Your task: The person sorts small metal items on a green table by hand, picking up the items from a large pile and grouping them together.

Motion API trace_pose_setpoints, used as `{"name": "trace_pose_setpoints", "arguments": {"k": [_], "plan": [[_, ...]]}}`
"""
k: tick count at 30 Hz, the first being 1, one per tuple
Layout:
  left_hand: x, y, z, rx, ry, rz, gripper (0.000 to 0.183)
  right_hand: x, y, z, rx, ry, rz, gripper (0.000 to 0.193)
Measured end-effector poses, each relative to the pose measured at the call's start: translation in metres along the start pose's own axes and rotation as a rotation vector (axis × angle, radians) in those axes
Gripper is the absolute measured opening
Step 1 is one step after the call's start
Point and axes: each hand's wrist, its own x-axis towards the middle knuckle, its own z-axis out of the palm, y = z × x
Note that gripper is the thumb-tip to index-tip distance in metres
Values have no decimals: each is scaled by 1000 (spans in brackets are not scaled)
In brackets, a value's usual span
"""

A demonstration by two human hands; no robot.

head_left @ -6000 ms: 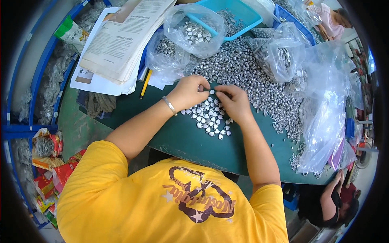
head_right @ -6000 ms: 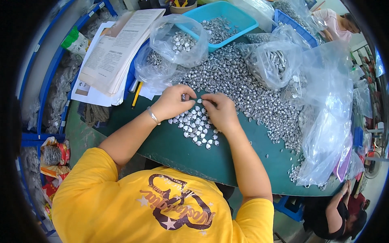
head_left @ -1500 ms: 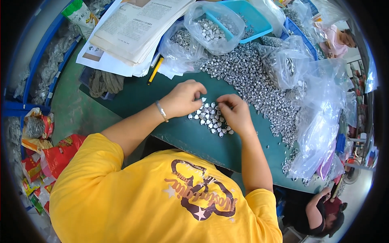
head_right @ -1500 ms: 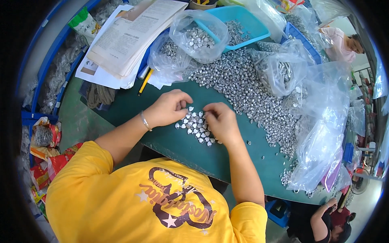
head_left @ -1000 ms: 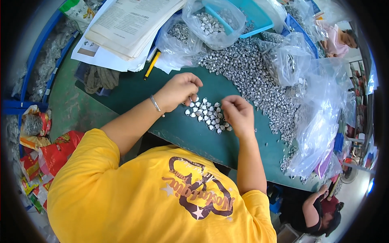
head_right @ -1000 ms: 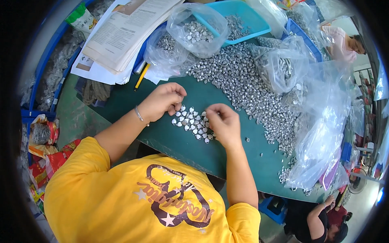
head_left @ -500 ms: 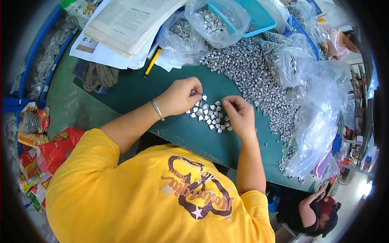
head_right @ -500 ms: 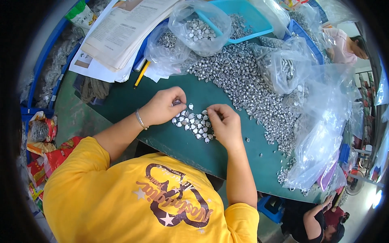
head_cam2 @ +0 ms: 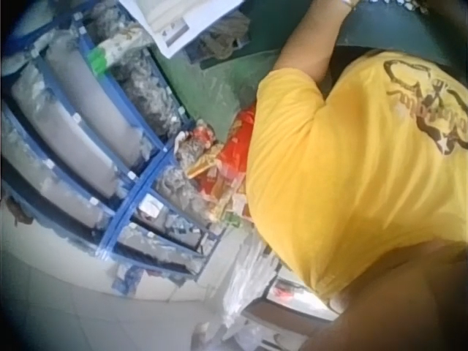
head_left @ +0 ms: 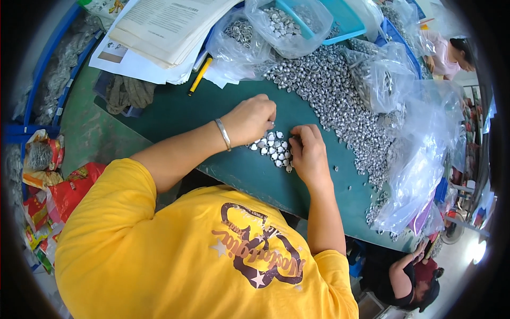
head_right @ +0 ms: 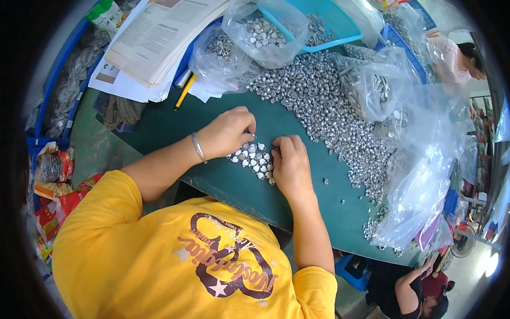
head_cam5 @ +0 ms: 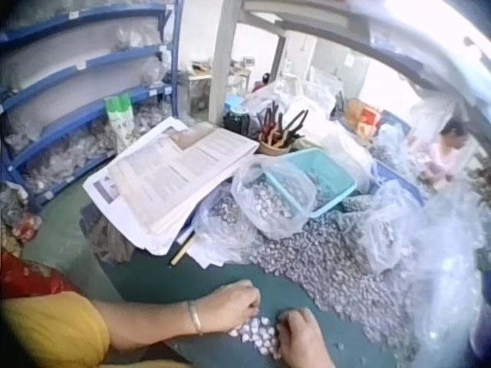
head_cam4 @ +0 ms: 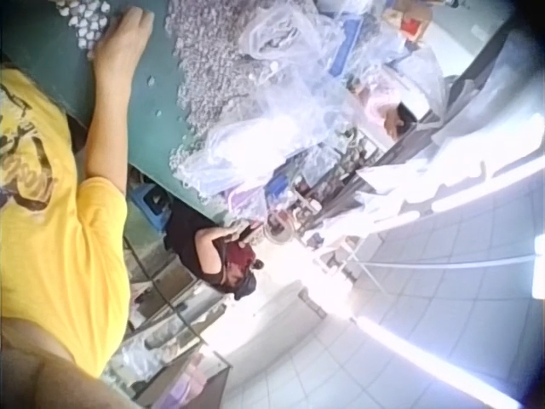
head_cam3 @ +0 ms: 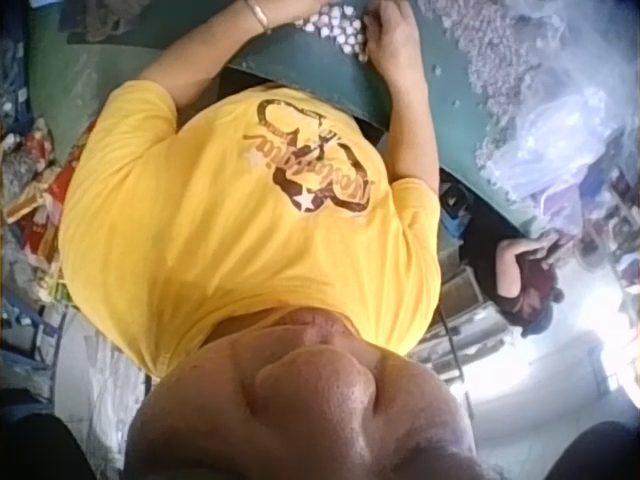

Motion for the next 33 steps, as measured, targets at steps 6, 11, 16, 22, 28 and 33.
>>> {"name": "trace_pose_setpoints", "arguments": {"k": [6, 11, 16, 22, 28, 33], "plan": [[-3, 1, -22, -1206, -126, -427, 10, -6, 21, -23, 1449, 201, 543, 15], [-11, 16, -9, -117, -77, 20, 16, -12, 9, -21, 661, -9, 606, 6], [-15, 9, 12, 58, 50, 211, 16, -25, 13, -5, 48, 93, 49, 9], [-10, 20, -13, -1251, -179, -487, 11, -33, 15, -29, 1247, 172, 614, 7], [-4, 19, 7, -47, -22, 95, 10, -42, 10, -18, 84, 42, 136, 17], [2, 12, 15, 53, -74, 143, 9, -51, 14, -21, 460, 89, 303, 9]]}}
